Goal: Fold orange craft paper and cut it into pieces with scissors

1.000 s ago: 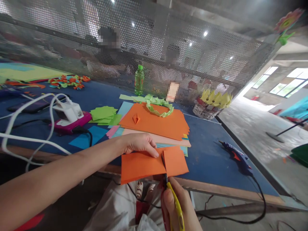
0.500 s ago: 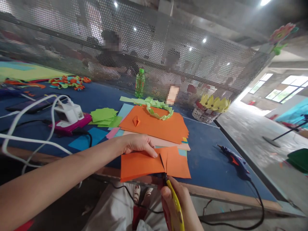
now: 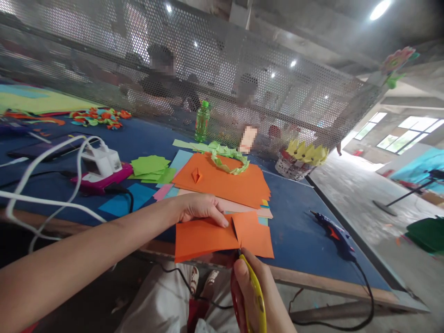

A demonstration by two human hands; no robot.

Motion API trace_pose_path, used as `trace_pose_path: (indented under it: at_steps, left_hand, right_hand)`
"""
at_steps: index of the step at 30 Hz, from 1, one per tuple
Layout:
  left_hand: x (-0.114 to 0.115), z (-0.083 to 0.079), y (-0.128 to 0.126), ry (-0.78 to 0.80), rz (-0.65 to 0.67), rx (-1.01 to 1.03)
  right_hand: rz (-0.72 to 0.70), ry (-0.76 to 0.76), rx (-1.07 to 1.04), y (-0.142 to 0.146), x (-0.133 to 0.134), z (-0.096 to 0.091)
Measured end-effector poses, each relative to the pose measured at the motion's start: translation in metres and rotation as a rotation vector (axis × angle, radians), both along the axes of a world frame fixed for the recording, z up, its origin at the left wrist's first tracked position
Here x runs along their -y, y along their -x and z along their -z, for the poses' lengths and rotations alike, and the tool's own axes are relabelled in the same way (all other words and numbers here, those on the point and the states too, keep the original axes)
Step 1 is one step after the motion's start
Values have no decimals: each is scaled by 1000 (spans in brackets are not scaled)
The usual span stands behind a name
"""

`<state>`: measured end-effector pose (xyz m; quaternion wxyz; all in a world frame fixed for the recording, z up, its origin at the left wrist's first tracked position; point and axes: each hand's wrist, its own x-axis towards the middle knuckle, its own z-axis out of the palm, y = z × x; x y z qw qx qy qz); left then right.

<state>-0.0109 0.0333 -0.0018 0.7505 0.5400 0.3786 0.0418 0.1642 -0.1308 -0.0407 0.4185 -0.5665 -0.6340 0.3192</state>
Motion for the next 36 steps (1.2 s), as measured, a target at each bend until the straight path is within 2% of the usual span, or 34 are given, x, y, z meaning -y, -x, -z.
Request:
trace_pose_path:
  at_steps: [5,11,19,25,30,36]
  left_hand:
    - [-2,0,3,14,-2,15]
    - [-2,4,4,21,9,21]
    - [0,1,2,24,-5,42]
    - [0,3,4,37,0,36]
    - [2,5,1,43,22,46]
    - [1,6,2,40,13,40]
  right_hand:
    - [19,44,12,-3,-6,5]
    - [-33,66,-8,-4,-6,2]
    - [73,150,-71,-3,4,8]
    - [-13,214,-61,-2,-1,-3]
    - [-32,129,-43,-2,-8,-8]
    - [31,87,-47,0,-9,3]
